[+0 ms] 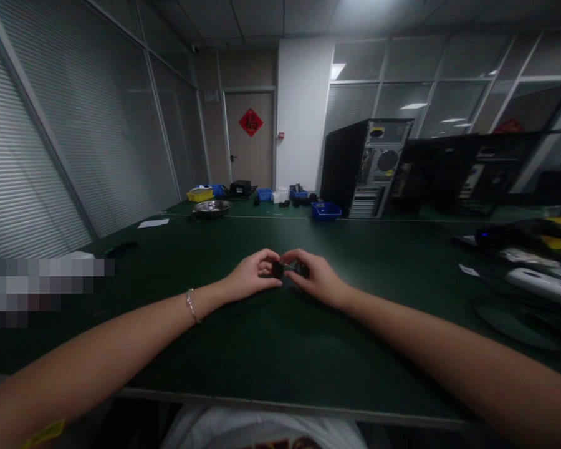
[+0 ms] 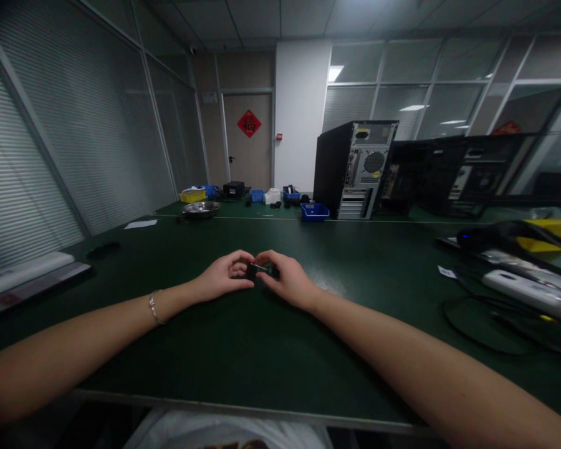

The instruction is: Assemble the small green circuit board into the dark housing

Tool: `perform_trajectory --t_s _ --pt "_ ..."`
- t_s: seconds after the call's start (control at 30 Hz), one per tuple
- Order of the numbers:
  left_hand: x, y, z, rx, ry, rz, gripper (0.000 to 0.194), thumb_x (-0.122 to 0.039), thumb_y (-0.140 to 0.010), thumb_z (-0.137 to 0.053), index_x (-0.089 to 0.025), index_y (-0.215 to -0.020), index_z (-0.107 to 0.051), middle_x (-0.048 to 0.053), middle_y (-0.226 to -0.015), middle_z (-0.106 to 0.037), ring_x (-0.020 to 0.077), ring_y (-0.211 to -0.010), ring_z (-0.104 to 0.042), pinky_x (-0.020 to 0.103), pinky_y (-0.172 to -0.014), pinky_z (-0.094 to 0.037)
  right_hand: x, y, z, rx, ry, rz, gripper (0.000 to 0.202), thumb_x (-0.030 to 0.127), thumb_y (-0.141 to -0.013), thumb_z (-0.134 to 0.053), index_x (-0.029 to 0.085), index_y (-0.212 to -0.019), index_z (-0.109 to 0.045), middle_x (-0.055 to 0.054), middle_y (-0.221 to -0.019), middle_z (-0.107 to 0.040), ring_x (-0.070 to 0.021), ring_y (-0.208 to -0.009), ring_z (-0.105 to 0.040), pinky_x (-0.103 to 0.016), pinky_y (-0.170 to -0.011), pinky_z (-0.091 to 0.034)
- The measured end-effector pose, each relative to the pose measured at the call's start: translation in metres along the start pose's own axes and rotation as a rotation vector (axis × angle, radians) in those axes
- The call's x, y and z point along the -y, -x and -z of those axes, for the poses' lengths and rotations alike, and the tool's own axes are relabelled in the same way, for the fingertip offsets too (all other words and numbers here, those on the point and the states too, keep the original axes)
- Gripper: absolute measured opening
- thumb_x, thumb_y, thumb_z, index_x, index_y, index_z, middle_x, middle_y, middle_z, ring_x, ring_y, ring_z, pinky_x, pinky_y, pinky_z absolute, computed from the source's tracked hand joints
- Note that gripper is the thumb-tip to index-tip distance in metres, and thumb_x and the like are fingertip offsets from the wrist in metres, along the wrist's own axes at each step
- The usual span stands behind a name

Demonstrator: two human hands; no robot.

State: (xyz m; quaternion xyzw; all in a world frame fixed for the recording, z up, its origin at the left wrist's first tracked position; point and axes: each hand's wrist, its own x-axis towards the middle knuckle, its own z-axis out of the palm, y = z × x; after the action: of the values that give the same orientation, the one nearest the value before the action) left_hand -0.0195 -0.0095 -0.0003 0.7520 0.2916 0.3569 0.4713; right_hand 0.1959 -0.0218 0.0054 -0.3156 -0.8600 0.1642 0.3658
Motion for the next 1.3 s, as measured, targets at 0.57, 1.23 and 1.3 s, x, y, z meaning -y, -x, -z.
perform_trajectory --t_s 0.57,1.23,1.3 --pt "0.004 -0.001 0.002 0.014 0.061 0.067 0.048 -0.015 -0.072 -0.073 -0.016 -0.113 -0.049 0.007 -0.095 -0.067 0.0224 -0.097 -0.066 0.042 -0.089 -0.051 0.000 0.001 0.000 -0.085 0.070 0.015 0.037 0.020 -0.083 -0.062 0.021 -0.118 -0.053 -0.006 -0.106 -0.066 -0.0182 -0.090 -0.061 -0.032 -0.079 -0.049" --pt "-0.009 0.005 -0.001 0.019 -0.154 -0.018 0.040 -0.021 -0.074 -0.073 -0.017 -0.107 -0.051 0.004 -0.094 -0.062 0.0184 -0.086 -0.064 0.035 -0.077 -0.051 0.014 0.000 0.000 -0.016 0.320 0.109 0.034 0.023 -0.086 -0.058 0.021 -0.119 -0.052 -0.008 -0.105 -0.063 -0.0191 -0.088 -0.060 -0.030 -0.072 -0.049" --pt "-0.008 0.006 -0.001 0.019 -0.151 -0.025 0.039 -0.022 -0.075 -0.072 -0.017 -0.107 -0.051 0.004 -0.093 -0.062 0.0187 -0.086 -0.064 0.036 -0.077 -0.051 0.015 0.000 -0.001 -0.013 0.347 0.115 0.034 0.024 -0.087 -0.057 0.020 -0.120 -0.052 -0.008 -0.103 -0.063 -0.0192 -0.086 -0.059 -0.030 -0.070 -0.049"
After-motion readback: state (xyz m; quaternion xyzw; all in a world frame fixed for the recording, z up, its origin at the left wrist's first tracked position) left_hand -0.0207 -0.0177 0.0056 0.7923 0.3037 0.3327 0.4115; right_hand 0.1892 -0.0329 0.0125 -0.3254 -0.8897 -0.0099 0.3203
